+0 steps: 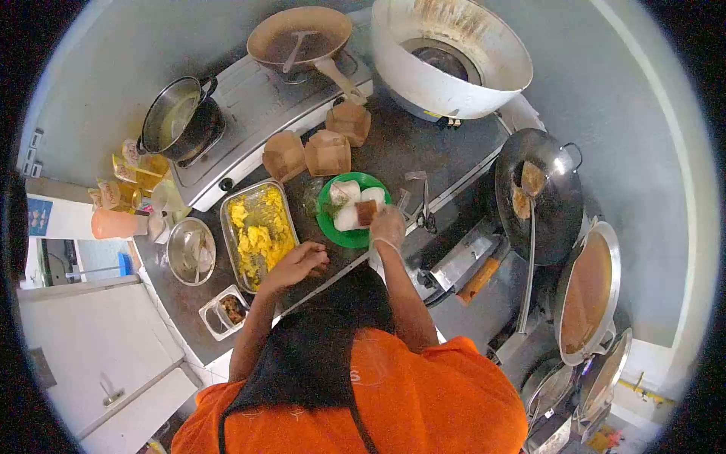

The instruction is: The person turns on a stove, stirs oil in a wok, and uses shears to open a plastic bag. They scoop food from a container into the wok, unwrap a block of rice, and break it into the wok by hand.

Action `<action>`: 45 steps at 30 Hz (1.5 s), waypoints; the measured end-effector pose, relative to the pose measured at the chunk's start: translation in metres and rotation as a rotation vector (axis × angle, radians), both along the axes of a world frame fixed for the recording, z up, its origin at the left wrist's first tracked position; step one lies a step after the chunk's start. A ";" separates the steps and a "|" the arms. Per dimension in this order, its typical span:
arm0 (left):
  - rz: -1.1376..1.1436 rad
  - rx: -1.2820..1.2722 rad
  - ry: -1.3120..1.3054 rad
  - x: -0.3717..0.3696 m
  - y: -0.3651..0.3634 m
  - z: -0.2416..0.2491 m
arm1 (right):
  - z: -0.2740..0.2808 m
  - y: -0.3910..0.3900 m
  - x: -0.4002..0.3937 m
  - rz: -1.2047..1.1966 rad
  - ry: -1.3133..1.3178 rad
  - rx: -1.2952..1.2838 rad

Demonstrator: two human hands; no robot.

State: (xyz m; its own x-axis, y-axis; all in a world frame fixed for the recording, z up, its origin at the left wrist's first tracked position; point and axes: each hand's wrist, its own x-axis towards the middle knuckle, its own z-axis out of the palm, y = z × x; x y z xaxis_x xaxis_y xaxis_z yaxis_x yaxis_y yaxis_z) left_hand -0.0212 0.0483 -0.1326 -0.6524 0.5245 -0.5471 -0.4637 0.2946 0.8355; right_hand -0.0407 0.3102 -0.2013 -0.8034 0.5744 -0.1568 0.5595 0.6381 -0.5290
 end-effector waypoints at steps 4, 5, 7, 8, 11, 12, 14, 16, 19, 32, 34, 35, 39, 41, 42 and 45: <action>0.031 -0.057 -0.021 -0.010 0.029 -0.047 | 0.029 -0.003 0.038 0.287 0.087 -0.107; 0.025 -0.059 -0.024 -0.009 0.039 -0.045 | 0.026 -0.014 0.038 0.280 0.085 -0.109; 0.097 -0.276 0.487 -0.005 0.058 -0.037 | 0.017 -0.033 0.037 0.539 -0.153 0.245; 0.139 -0.271 0.678 -0.003 0.063 -0.057 | 0.011 -0.037 0.034 0.526 -0.158 0.242; 0.142 -0.414 0.872 -0.005 0.074 -0.084 | 0.015 -0.023 0.006 0.617 -0.053 0.240; 0.171 -0.474 0.867 -0.006 0.078 -0.083 | 0.029 -0.009 0.000 0.559 0.110 0.333; 0.194 -0.506 0.898 -0.008 0.083 -0.088 | 0.036 0.008 -0.022 0.493 0.264 0.419; 0.215 -0.529 0.926 -0.002 0.088 -0.089 | 0.030 0.022 -0.047 0.741 0.066 0.389; 0.220 -0.494 0.839 -0.003 0.089 -0.080 | 0.005 0.025 -0.062 0.806 -0.228 0.365; 0.314 0.531 -0.447 -0.002 0.099 0.022 | 0.099 0.014 0.064 0.245 0.196 -0.773; 0.282 0.468 -0.375 0.009 0.103 0.036 | 0.096 -0.001 0.084 0.108 0.237 -1.055; 0.261 0.409 -0.305 0.016 0.107 0.039 | 0.098 -0.010 0.095 -0.027 0.273 -1.336; 0.264 0.542 -0.383 0.020 0.107 0.024 | 0.102 -0.015 0.121 -0.027 0.423 -1.274; 0.099 0.755 -0.574 0.023 0.103 0.036 | 0.111 -0.017 0.125 -0.024 0.430 -1.186; 0.272 0.644 -0.625 0.036 0.108 0.043 | 0.111 -0.017 0.125 0.094 0.480 -0.951; 0.289 0.758 -0.761 0.038 0.095 0.018 | 0.146 -0.015 0.126 0.219 0.421 -0.585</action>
